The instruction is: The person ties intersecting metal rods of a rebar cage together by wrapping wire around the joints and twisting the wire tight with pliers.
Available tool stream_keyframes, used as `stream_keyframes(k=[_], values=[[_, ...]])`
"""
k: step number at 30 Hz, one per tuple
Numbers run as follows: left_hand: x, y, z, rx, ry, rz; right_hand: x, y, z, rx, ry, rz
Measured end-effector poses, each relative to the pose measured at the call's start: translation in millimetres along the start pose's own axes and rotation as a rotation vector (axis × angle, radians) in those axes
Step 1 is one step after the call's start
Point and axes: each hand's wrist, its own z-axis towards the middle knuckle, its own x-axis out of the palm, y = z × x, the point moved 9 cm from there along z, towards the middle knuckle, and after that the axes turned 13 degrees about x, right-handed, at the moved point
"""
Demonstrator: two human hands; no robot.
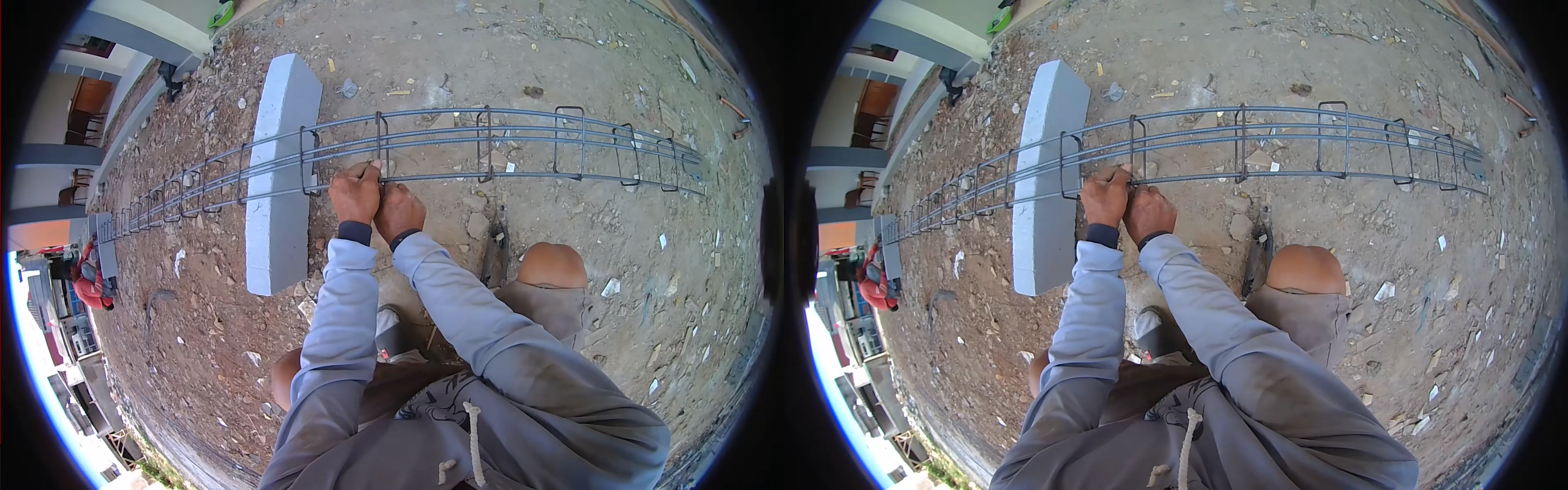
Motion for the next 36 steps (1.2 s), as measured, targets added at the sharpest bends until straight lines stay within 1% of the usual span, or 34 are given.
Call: stream_keyframes(k=[3, 6, 9, 12, 15, 18, 21, 24, 25, 27, 28, 31, 33, 34, 36], values=[[-0.9, -7.6, -8.6, 0.123, -0.064, 0.086, 0.7, 5.7, 4.3, -0.054, 0.015, -0.042], [-1.9, -3.9, -20.0, 0.144, -0.191, 0.003, -3.1, 10.6, 4.7, -0.077, 0.065, -0.103], [1.8, 19.3, -39.8, -0.039, -0.278, -0.118, -0.9, 10.2, 9.0, -0.08, 0.11, -0.15], [10.8, 33.7, -46.0, 0.0, -0.305, -0.3, 3.9, 6.9, 9.0, -0.073, 0.138, -0.19], [27.2, 52.5, -56.2, -0.144, -0.396, -0.664, 3.4, 7.1, 10.8, -0.071, 0.146, -0.218], [36.2, 59.4, -61.6, -0.221, -0.496, -0.865, 5.9, 7.2, 14.1, -0.052, 0.156, -0.256], [43.5, 66.8, -64.6, -0.29, -0.537, -1.015, 3.0, 9.8, 14.1, -0.05, 0.162, -0.242], [49.2, 75.7, -72.1, -0.393, -0.491, -1.015, -4.4, 17.7, 13.1, -0.051, 0.18, -0.211], [51.3, 73.4, -74.1, -0.425, -0.494, -1.081, -6.4, 19.9, 13.1, -0.049, 0.188, -0.204], [57.1, 67.1, -78.0, -0.49, -0.496, -1.212, -6.2, 16.5, 17.1, 0.057, 0.26, -0.216], [60.5, 67.5, -78.9, -0.494, -0.476, -1.23, -4.3, 12.8, 17.7, 0.111, 0.298, -0.224], [69.9, 76.3, -72.0, -0.5, -0.397, -1.266, 6.6, 6.7, 26.5, 0.111, 0.299, -0.241], [83.3, 89.0, -72.9, -0.532, -0.305, -1.267, 17.6, 5.4, 32.1, 0.057, 0.407, -0.336], [96.1, 99.0, -74.3, -0.557, -0.3, -1.316, 20.8, 6.0, 33.5, 0.031, 0.46, -0.384], [112.2, 105.0, -74.9, -0.607, -0.287, -1.414, 23.0, 2.9, 34.5, 0.092, 0.547, -0.319]])
